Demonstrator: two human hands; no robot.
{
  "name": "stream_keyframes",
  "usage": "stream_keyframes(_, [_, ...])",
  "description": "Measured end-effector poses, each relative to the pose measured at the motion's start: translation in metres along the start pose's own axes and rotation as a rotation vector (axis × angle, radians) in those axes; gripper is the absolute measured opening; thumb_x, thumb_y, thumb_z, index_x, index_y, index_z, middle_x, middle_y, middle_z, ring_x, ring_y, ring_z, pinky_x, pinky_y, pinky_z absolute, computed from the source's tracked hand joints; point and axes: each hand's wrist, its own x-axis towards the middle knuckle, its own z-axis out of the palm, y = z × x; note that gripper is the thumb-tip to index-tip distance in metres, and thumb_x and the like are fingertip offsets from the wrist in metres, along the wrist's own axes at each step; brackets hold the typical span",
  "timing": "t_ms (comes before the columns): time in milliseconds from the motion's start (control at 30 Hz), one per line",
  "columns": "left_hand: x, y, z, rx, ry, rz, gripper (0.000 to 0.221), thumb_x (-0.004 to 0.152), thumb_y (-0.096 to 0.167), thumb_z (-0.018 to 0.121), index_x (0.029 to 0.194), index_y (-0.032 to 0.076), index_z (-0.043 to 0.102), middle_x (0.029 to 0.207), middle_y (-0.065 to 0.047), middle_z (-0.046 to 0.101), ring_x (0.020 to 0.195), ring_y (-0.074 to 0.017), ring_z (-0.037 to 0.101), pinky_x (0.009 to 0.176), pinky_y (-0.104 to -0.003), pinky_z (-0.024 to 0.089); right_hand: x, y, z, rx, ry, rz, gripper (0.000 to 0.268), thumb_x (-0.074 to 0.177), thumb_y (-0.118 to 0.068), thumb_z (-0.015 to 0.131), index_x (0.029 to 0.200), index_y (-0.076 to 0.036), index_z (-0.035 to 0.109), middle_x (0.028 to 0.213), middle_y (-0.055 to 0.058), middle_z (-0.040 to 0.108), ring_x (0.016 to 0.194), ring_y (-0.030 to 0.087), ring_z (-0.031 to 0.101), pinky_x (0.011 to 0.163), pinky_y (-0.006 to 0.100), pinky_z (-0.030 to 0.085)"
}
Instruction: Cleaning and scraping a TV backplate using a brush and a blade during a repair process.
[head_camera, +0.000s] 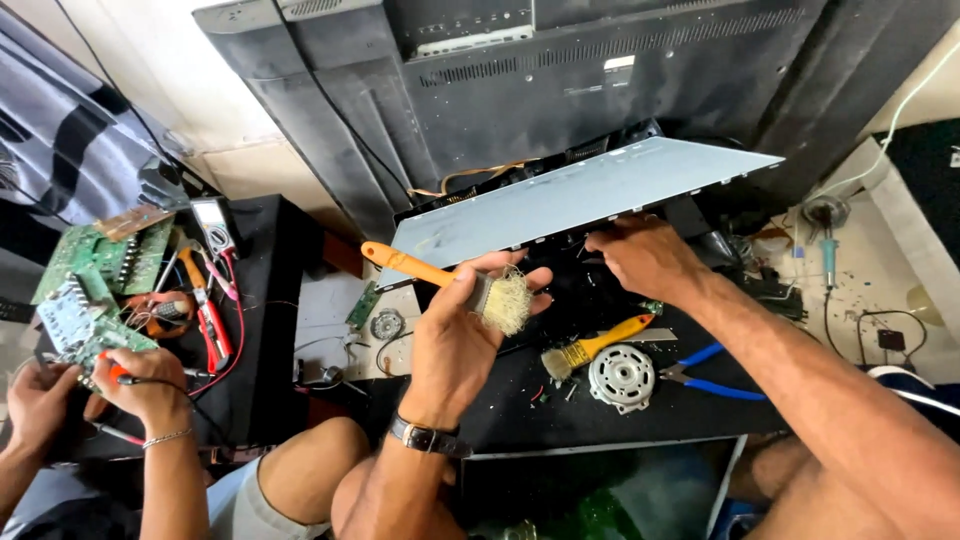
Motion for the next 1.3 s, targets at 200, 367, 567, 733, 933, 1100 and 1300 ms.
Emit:
stream_keyframes(200, [-0.005,-0.002,-0.003,-0.003,0.027,-0.044,0.036,0.101,0.022,0.05,0.116,-0.008,0.062,0.132,-0.03,0.061,0.116,-0.0533,0.064,0.101,-0.07,0.05,-0.028,-0.04,-0.028,0.216,-0.262,-0.016,0.008,0.083,-0.021,0.067,0.087,-0.022,0.074,0.092,-0.001,0.077,0.101,0.024,0.072,0.091,0.042,0.056])
stream_keyframes(367, [-0.02,-0.01,-0.001,0.062,0.164,-0.175,0.035,0.101,0.022,0.051,0.115,-0.007,0.062,0.107,-0.03,0.068,0.104,-0.0464,0.071,0.095,-0.06,0.058,-0.062,-0.088,-0.085,0.443,-0.445,-0.151,0.006,0.08,-0.023,0.066,0.08,-0.022,0.072,0.089,-0.002,0.072,0.1,0.023,0.071,0.089,0.042,0.055])
stream_keyframes(567, [-0.031,-0.048,-0.024,0.068,0.323,-0.356,0.036,0.101,0.025,0.052,0.116,-0.005,0.063,0.101,-0.023,0.067,0.098,-0.0391,0.075,0.091,-0.053,0.06,-0.072,-0.056,-0.102,0.918,-0.438,-0.037,0.008,0.08,-0.016,0.071,0.083,-0.014,0.078,0.074,0.002,0.078,0.071,0.015,0.073,0.071,0.031,0.061])
stream_keyframes(733, [-0.033,-0.055,-0.014,0.154,0.354,-0.431,0.026,0.103,0.026,0.05,0.097,0.005,0.064,0.085,-0.016,0.066,0.085,-0.0315,0.071,0.082,-0.042,0.058,-0.062,-0.019,-0.121,0.992,-0.236,0.301,0.033,0.085,-0.016,0.069,0.117,-0.009,0.076,0.104,0.007,0.081,0.093,0.018,0.077,0.082,0.027,0.065])
stream_keyframes(933, [-0.028,-0.065,-0.036,0.188,0.315,-0.465,0.026,0.104,0.031,0.051,0.098,0.01,0.066,0.089,-0.02,0.073,0.083,-0.0294,0.072,0.066,-0.032,0.056,-0.07,0.006,-0.113,0.521,0.106,0.599,0.031,0.092,-0.026,0.067,0.12,-0.023,0.077,0.097,-0.002,0.078,0.096,0.02,0.071,0.084,0.037,0.049])
stream_keyframes(1100, [-0.025,-0.057,-0.028,0.185,0.334,-0.517,0.027,0.103,0.029,0.051,0.096,0.006,0.064,0.082,-0.022,0.069,0.077,-0.0304,0.069,0.064,-0.034,0.057,-0.068,0.027,-0.099,0.465,0.243,0.731,0.015,0.086,-0.024,0.069,0.1,-0.02,0.071,0.095,0.0,0.078,0.095,0.027,0.073,0.078,0.044,0.052])
stream_keyframes(1300, [-0.024,-0.049,-0.02,0.299,0.239,-0.635,0.031,0.105,0.034,0.047,0.103,0.007,0.061,0.103,-0.018,0.073,0.07,-0.0263,0.07,0.06,-0.038,0.062,-0.067,0.061,-0.093,0.938,0.603,0.755,0.01,0.087,-0.008,0.077,0.094,-0.012,0.069,0.081,0.003,0.071,0.071,0.011,0.067,0.06,0.025,0.049])
